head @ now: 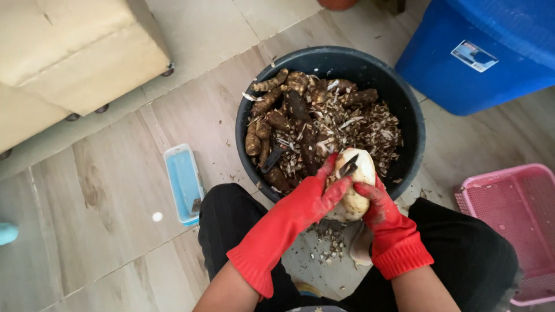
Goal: The person peels the skin off a root vegetable using a knife while sitting on the floor. The vegetable is held in one hand and the knife in the other, with peels falling into a black bowl below.
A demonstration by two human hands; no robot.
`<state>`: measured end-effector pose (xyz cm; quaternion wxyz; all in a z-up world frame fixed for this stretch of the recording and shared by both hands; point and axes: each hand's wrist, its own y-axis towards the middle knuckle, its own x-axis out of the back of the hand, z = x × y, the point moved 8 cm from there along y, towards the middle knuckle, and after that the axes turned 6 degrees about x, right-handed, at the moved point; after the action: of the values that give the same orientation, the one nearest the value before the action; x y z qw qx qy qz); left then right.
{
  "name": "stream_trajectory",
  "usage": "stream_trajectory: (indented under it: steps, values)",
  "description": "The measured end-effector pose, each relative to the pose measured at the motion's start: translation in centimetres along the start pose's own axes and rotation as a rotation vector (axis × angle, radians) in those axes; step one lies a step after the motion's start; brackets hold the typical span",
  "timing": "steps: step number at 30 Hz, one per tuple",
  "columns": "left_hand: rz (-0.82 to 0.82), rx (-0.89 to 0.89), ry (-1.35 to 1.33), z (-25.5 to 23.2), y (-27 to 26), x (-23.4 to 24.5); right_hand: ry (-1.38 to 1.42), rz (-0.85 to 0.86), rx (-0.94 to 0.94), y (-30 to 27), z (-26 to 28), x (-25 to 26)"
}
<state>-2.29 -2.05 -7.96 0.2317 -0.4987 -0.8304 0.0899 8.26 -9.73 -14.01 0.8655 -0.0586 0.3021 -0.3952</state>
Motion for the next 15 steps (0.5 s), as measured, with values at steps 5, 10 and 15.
stream_trajectory:
  steps: [5, 10, 15]
  values:
    - [-0.032, 0.058, -0.101, -2.1, -1.4, 0.4, -0.045, 0.006, -0.041, 0.5, -1.1, 1.4]
    - [-0.117, 0.234, -0.566, 3.9, 1.4, -0.6, -0.066, 0.065, -0.057, 0.3, -1.0, 0.5]
    - [-0.066, 0.077, -0.145, -2.4, -2.4, -0.1, 0.503, 0.171, -0.355, -2.6, -3.2, 0.1]
